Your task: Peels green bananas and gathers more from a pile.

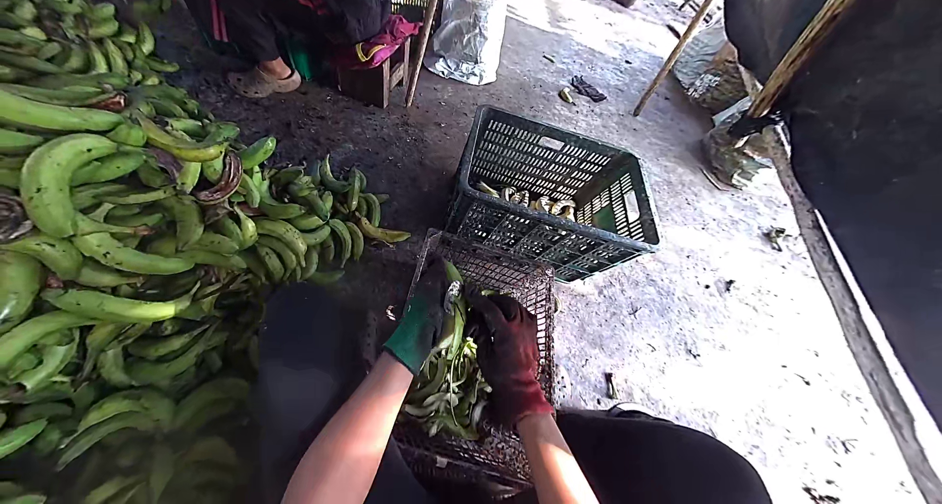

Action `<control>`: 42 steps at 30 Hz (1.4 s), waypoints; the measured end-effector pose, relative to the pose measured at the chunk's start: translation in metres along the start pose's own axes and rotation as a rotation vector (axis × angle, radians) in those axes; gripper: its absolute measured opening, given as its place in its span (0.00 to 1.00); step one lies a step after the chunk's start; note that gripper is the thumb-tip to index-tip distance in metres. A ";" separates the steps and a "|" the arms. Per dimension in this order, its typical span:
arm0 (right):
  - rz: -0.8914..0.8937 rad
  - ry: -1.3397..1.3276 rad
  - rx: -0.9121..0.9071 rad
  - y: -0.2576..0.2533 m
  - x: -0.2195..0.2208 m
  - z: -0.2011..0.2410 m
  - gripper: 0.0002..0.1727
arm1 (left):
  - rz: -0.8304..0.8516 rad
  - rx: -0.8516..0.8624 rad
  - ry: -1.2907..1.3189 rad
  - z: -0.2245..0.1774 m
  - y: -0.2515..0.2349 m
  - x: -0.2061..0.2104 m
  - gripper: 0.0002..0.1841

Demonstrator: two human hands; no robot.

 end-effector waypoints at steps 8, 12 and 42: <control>0.400 -0.657 0.448 -0.003 0.071 -0.075 0.24 | 0.351 -0.006 0.032 0.004 0.006 0.024 0.21; 0.179 -0.504 0.261 0.022 0.033 -0.038 0.26 | 0.088 -0.122 0.553 0.015 -0.008 -0.012 0.21; 0.181 -0.703 0.126 0.053 0.030 -0.005 0.12 | 0.187 -0.023 0.214 0.012 0.008 -0.014 0.14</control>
Point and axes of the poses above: each hand's wrist, its own y-axis away from the middle knuckle, its own x-axis out of the palm, z = x × y, the point moved 10 cm from there along -y, towards the middle knuckle, and after that the axes turned 5 degrees about z, right-handed, at the moved point
